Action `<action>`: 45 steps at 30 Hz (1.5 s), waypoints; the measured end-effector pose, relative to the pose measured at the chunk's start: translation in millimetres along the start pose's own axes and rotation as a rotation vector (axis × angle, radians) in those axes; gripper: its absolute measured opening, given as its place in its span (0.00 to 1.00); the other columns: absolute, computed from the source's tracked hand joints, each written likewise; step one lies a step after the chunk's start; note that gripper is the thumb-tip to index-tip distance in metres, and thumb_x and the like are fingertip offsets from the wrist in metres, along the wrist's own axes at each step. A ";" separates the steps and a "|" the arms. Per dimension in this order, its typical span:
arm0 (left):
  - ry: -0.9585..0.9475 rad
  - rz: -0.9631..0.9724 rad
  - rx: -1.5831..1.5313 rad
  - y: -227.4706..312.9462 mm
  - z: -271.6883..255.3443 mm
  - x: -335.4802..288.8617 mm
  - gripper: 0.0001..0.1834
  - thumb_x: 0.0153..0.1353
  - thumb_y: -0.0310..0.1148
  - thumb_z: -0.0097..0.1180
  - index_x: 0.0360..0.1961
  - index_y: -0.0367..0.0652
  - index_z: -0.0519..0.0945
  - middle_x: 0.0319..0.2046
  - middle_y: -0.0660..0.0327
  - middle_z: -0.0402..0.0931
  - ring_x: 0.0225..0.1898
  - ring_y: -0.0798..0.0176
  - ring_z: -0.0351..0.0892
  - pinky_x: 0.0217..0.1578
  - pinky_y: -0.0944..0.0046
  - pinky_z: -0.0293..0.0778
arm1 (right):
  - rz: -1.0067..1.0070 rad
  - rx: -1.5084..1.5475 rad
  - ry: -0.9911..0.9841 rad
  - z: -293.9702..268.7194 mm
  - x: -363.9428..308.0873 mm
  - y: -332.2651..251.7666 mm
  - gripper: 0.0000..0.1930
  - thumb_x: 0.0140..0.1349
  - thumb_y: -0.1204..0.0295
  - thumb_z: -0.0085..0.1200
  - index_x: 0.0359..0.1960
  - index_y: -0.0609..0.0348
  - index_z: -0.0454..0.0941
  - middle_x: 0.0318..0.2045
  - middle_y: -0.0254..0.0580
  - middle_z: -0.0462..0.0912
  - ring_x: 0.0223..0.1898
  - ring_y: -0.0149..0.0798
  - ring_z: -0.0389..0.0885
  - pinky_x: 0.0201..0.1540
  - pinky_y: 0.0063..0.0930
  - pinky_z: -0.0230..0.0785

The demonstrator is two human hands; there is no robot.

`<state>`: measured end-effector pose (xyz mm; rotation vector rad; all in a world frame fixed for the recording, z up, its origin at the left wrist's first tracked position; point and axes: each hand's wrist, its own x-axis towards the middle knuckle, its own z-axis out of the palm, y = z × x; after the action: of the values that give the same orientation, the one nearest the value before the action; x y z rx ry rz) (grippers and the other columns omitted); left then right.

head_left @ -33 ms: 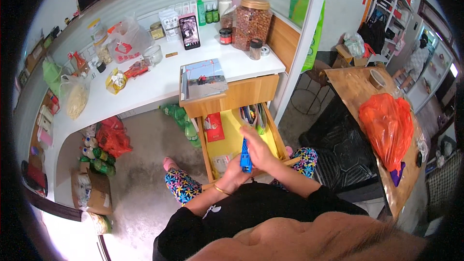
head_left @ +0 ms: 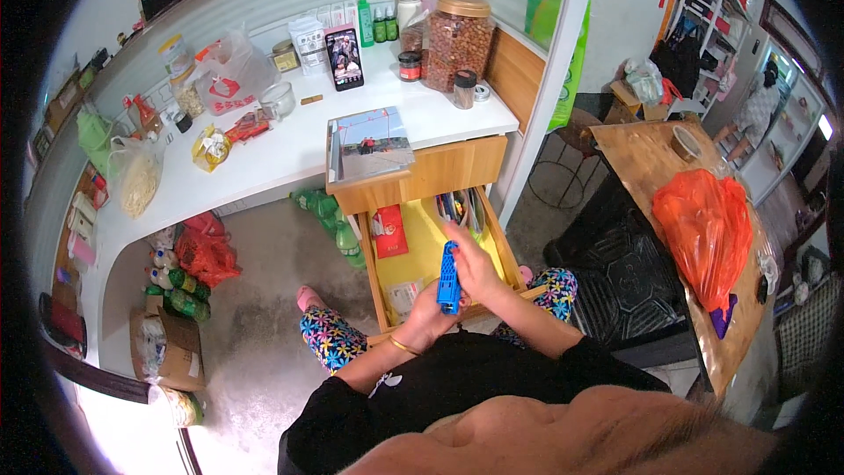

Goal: The person organizes a drawer by handling and repositioning a stapler, envelopes, and several photographs.

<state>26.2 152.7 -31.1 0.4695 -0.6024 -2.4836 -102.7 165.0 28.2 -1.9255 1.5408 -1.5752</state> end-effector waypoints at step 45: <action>0.059 0.186 -0.087 6.7 -17.9 8.4 0.21 0.66 0.48 0.29 0.51 0.48 0.65 0.48 0.59 0.67 0.52 0.59 0.66 0.50 0.58 0.66 | -0.182 0.017 -0.332 10.5 -18.1 -32.7 0.20 0.55 0.79 0.43 0.52 0.62 0.67 0.51 0.52 0.70 0.58 0.51 0.63 0.62 0.46 0.47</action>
<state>30.1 137.2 -44.4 0.4307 -0.4897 -2.3005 -73.3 189.0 36.2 -2.2339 1.2441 -1.2410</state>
